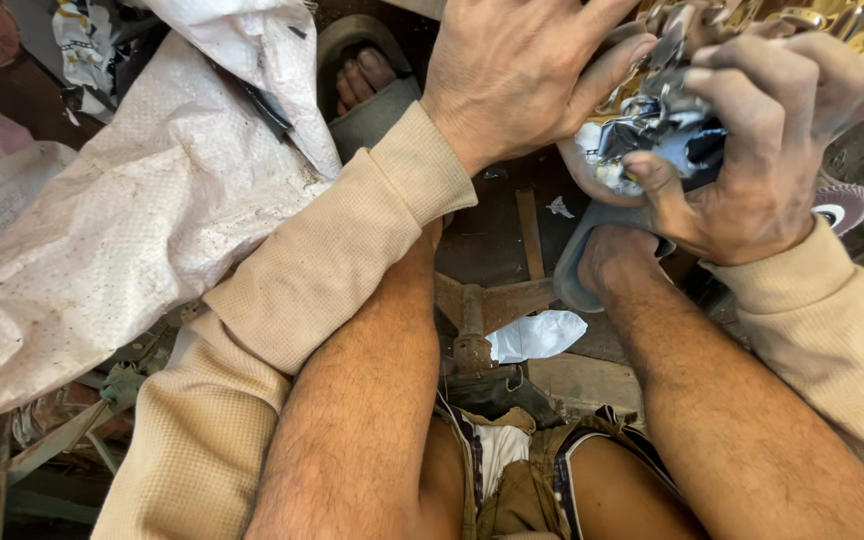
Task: The person pulls apart and sorts textured metal scraps from a larger piece by hand, placing smaller fragments into a nearby bag.
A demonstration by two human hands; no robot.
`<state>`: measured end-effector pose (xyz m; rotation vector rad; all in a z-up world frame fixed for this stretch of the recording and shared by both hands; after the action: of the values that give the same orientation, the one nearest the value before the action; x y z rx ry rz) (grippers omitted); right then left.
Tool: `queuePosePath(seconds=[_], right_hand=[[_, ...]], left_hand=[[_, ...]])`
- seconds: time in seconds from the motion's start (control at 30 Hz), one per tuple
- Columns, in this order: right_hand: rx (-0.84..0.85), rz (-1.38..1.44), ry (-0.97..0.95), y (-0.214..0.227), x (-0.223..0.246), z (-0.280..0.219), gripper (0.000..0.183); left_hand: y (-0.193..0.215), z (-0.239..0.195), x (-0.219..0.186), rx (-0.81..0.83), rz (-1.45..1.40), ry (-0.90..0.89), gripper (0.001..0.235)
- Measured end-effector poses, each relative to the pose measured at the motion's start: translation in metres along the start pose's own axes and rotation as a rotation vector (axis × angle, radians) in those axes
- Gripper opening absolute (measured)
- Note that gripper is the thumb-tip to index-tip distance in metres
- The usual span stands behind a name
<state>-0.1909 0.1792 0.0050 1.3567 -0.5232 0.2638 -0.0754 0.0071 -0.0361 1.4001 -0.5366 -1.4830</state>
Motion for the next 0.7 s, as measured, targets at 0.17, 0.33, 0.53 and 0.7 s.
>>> queuePosePath(seconds=[0.17, 0.33, 0.53, 0.7], right_hand=[[0.161, -0.175, 0.122, 0.000, -0.014, -0.008, 0.060], [0.112, -0.223, 0.211, -0.014, -0.026, -0.014, 0.027], [0.024, -0.003, 0.099, -0.014, -0.016, -0.033, 0.011], [0.046, 0.085, 0.066, 0.003, -0.005, -0.037, 0.010]], left_hand=[[-0.004, -0.001, -0.001, -0.045, -0.063, 0.014, 0.023], [-0.004, -0.001, 0.001, 0.014, 0.026, -0.003, 0.029], [-0.003, 0.000, 0.001, 0.021, 0.123, 0.020, 0.027], [0.000, 0.002, 0.001, 0.047, 0.168, 0.007, 0.031]])
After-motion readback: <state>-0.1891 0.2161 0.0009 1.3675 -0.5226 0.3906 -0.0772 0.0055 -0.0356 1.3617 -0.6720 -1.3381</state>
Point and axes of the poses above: each hand's wrist, its own z-axis towards the middle knuckle, its own y-axis out of the back of the hand, x = y × z, the point moved 3 cm from there along z, towards the middle knuckle, and after that the axes turned 7 degrees about -z, right-handed, at the moved point
